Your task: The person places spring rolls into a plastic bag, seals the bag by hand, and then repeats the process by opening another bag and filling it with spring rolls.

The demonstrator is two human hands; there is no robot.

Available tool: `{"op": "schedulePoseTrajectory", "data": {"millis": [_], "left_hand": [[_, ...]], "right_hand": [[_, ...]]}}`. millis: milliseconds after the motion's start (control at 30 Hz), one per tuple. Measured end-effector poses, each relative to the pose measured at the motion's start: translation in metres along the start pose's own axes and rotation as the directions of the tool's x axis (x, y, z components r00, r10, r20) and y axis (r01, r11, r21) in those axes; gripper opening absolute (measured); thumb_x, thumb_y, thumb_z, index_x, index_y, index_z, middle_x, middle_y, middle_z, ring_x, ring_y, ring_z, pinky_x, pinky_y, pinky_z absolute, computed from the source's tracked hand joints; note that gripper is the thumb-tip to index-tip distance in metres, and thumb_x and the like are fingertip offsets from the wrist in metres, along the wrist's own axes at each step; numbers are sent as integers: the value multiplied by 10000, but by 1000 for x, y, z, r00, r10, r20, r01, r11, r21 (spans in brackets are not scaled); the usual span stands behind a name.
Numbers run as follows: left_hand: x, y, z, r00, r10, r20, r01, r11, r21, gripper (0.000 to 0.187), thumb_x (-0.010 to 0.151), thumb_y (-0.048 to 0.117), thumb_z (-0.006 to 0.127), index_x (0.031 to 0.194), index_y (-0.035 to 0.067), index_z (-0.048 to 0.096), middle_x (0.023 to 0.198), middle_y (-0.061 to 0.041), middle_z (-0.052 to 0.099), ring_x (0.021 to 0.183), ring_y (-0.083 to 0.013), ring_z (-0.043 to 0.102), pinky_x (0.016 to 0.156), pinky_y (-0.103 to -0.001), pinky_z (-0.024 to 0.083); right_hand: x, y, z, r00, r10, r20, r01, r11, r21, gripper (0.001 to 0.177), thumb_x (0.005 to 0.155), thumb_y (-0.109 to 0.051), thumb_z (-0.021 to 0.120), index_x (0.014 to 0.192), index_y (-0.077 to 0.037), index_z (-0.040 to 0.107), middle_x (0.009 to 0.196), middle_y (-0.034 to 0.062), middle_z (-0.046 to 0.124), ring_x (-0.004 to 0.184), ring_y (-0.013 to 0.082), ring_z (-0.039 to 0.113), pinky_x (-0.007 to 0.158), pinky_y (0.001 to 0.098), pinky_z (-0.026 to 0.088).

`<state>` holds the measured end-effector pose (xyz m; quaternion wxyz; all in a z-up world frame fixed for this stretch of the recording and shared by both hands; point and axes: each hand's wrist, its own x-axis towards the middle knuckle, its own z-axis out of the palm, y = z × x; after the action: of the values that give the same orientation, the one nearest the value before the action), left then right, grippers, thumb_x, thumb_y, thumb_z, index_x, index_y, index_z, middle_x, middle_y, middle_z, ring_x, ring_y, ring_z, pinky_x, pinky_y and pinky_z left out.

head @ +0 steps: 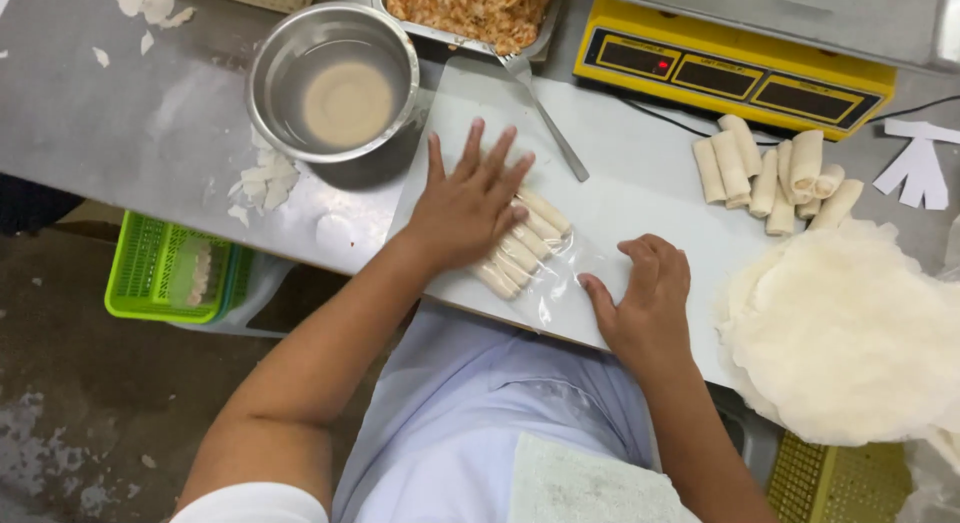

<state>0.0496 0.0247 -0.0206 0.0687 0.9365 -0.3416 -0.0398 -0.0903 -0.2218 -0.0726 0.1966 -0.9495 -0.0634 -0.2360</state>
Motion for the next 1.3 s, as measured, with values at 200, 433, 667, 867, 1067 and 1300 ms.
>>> {"op": "schedulePoseTrajectory", "data": {"millis": [200, 433, 667, 867, 1067, 1300], "left_hand": [[-19, 9, 15, 980, -114, -165, 109, 993, -39, 621, 1105, 543, 255, 1635, 227, 329, 1721, -74, 217, 1588, -376, 20, 1191, -725, -38], [-64, 20, 32, 968, -243, -66, 229, 958, -170, 643, 1105, 544, 201, 1642, 198, 274, 1727, -124, 153, 1576, -417, -40, 1158, -751, -75], [-67, 27, 27, 977, -215, 2, 213, 963, -168, 667, 1104, 533, 209, 1654, 156, 223, 1739, -119, 63, 1565, -412, -123, 1146, -762, -91], [-72, 42, 21, 987, -159, 25, 161, 979, -128, 682, 1093, 514, 235, 1647, 117, 214, 1725, -152, 102, 1558, -460, -41, 1154, -767, -33], [-104, 92, 60, 922, 298, -248, -352, 912, -210, 709, 1034, 564, 336, 1522, 54, 405, 1526, -212, 432, 1396, -429, 412, 1052, -647, 321], [-94, 113, 63, 726, 380, -574, -468, 884, -6, 304, 976, 415, 593, 1196, 219, 669, 1079, -51, 610, 903, -288, 625, 723, -427, 524]], "right_hand": [[0, -7, 8, 998, -65, 16, 65, 997, 44, 492, 1013, -364, 693, 633, -95, 533, 1008, 52, 518, 1202, 360, 551, 1084, 524, 411], [8, -42, -13, 968, -165, 190, 121, 967, 224, 282, 1015, -224, 582, 1248, -289, 727, 1499, 114, 372, 1460, 449, 308, 1209, 650, 194], [17, -47, -2, 951, -110, 288, 15, 949, 316, 374, 996, -103, 513, 1239, -290, 726, 1533, 86, 364, 1490, 412, 264, 1208, 674, 152], [8, -29, -8, 986, -65, 151, 5, 929, 370, 238, 962, -56, 581, 1119, -182, 707, 1399, 70, 504, 1398, 353, 409, 1197, 549, 308], [3, -12, -8, 999, -23, 26, 16, 971, 237, 460, 895, -227, 771, 1224, -91, 479, 1333, 128, 490, 1303, 369, 476, 1133, 513, 401], [24, -3, 19, 992, -76, 101, 79, 997, -25, 622, 920, -366, 671, 1463, -147, 458, 1318, 131, 477, 1282, 353, 477, 1118, 530, 356]]}}
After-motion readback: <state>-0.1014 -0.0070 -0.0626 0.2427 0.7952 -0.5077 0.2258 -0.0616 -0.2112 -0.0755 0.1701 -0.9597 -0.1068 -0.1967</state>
